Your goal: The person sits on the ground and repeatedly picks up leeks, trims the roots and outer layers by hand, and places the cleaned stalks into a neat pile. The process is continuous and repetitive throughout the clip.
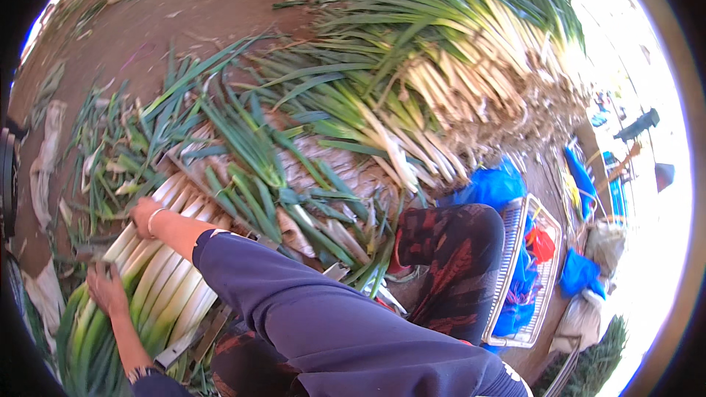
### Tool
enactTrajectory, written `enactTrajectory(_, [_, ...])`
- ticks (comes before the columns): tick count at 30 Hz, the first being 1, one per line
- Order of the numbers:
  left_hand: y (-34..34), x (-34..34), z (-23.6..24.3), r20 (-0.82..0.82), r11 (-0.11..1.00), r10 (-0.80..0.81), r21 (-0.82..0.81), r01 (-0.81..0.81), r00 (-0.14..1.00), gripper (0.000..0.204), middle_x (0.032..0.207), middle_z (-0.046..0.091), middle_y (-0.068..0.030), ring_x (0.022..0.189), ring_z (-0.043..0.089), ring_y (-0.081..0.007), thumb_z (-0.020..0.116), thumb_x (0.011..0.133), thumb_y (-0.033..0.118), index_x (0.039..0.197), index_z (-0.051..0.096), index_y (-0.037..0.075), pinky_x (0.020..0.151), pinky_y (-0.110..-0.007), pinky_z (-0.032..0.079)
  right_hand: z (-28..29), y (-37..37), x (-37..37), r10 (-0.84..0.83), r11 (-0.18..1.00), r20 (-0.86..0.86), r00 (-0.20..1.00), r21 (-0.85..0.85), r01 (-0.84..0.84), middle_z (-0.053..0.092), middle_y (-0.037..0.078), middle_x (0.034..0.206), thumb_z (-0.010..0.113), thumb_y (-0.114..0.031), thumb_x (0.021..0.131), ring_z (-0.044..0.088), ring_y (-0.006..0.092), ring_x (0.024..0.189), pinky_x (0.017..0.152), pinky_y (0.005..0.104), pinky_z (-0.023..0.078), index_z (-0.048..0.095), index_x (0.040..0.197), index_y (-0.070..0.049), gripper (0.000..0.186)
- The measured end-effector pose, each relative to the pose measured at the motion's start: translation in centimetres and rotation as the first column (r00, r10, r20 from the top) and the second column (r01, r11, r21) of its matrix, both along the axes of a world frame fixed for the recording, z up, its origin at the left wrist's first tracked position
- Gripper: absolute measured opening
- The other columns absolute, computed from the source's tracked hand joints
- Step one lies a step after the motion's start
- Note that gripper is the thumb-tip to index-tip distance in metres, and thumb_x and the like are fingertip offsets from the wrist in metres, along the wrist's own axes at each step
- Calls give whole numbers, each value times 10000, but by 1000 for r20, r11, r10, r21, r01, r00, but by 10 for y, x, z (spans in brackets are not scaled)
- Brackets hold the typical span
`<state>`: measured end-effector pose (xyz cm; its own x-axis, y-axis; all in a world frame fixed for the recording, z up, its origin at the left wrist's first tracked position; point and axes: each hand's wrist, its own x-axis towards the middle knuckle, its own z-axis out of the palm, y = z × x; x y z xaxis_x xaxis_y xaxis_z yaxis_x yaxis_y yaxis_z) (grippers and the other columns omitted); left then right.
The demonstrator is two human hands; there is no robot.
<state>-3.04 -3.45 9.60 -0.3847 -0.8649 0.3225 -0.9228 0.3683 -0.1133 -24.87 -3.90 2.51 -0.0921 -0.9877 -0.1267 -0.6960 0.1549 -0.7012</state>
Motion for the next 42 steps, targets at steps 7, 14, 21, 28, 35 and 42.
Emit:
enactTrajectory(7, [-8, 17, -1, 81, 997, 63, 40, -66, 995, 236, 1025, 578, -99, 1024, 543, -326, 612, 889, 265, 1049, 570, 95, 832, -483, 415, 44, 147, -162, -250, 680, 635, 731, -422, 600, 665, 155, 1047, 662, -132, 879, 663, 250, 928, 831, 341, 531, 649, 1104, -48, 241])
enactTrajectory(14, [-26, 31, -17, 35, 998, -57, 16, 56, 998, 256, 1026, 585, -117, 1001, 536, -332, 613, 892, 232, 1058, 556, 45, 831, -452, 418, -174, 421, -432, -892, 237, -416, 176, -100, 966, 677, 183, 1041, 582, -356, 897, 650, 347, 939, 824, 427, 514, 611, 1170, -61, 404])
enactTrajectory(21, [-23, 30, -12, 34, 998, -44, 47, 42, 998, 235, 926, 587, -135, 891, 562, -318, 620, 890, 248, 973, 567, 34, 798, -453, 424, -186, 467, -420, -894, 197, -397, 206, 63, 978, 681, 216, 990, 707, -420, 803, 646, 375, 979, 858, 442, 504, 586, 1161, -51, 528])
enactTrajectory(28, [-22, 18, -14, 41, 998, -54, 11, 54, 998, 257, 978, 583, -132, 961, 543, -333, 615, 886, 264, 997, 574, 37, 837, -467, 409, -209, 403, -297, -979, 176, -82, 188, 133, 975, 651, 286, 961, 684, -327, 814, 652, 413, 890, 759, 480, 524, 581, 1164, 6, 494])
enactTrajectory(35, [-24, 19, -11, -51, 995, -38, 95, 42, 998, 402, 1044, 629, -143, 1015, 558, -350, 662, 841, 228, 1195, 590, 52, 883, -466, 420, -182, 394, -123, -562, 586, 614, -554, 768, 257, 635, 107, 903, 654, -149, 824, 631, 282, 850, 766, 456, 522, 566, 1147, -22, 359])
enactTrajectory(42, [-29, 9, 28, -736, 766, 122, 496, 409, 666, 288, 970, 625, -51, 929, 554, -149, 657, 859, 183, 1101, 626, 30, 842, -321, 442, -46, 324, -200, -630, 514, 755, -184, 583, 629, 515, 56, 678, 595, -310, 942, 456, 149, 433, 362, 311, 400, 469, 989, -74, 272])
